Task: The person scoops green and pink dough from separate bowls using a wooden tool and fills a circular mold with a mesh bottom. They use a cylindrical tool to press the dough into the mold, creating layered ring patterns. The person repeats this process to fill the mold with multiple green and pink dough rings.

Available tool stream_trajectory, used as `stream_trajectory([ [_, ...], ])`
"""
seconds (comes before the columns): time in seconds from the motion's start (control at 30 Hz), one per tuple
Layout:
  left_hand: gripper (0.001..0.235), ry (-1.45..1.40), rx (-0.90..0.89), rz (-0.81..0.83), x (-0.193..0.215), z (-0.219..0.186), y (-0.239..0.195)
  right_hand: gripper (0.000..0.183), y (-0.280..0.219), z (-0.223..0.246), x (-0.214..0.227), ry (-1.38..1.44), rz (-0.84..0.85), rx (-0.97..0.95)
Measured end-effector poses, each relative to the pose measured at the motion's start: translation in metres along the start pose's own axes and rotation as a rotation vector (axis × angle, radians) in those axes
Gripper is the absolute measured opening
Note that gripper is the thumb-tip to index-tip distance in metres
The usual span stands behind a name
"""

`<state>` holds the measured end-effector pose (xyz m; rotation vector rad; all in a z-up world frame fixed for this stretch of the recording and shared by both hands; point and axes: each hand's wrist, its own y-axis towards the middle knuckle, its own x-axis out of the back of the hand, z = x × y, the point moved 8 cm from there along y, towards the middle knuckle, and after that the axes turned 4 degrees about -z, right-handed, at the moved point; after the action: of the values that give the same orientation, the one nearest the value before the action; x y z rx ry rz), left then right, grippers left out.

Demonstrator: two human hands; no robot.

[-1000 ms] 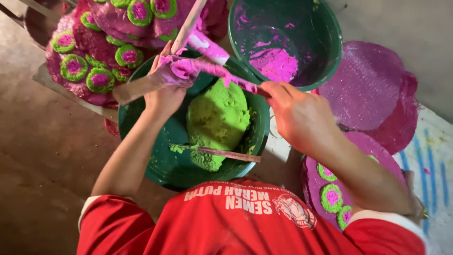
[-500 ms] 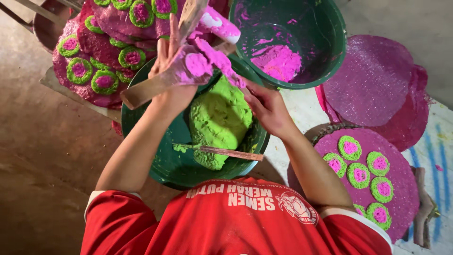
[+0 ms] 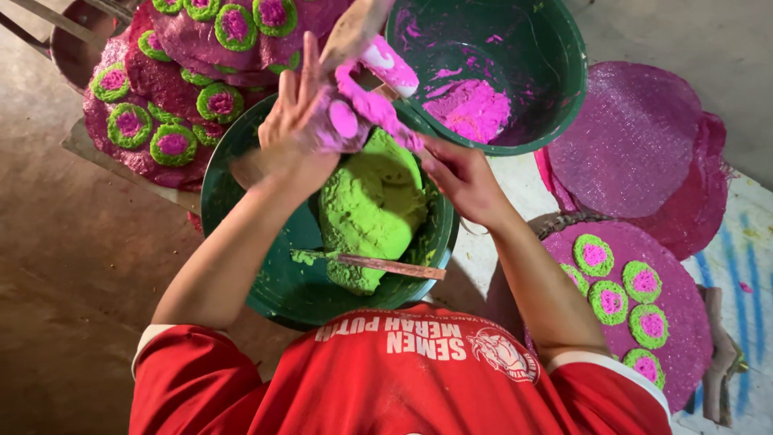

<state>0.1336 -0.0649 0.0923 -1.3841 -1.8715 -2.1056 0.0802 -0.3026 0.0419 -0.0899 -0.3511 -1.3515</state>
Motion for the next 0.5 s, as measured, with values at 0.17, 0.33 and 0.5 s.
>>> stream_trajectory([
  [0.17,0.044,-1.06,0.942,0.448,-0.045,0.07,-0.051,0.037,0.003,0.044,0.059,-0.224,-0.181,0.228],
  [0.33,0.038,-1.588,0.8,0.618,-0.024,0.041,-0.065,0.043,0.027,0.074,0.096,-0.435,-0.101,0.285],
  [0.5,0.044,-1.711,0.777,0.473,0.004,0.019,-0.041,0.046,0.039,0.082,0.083,-0.422,-0.014,0.41],
])
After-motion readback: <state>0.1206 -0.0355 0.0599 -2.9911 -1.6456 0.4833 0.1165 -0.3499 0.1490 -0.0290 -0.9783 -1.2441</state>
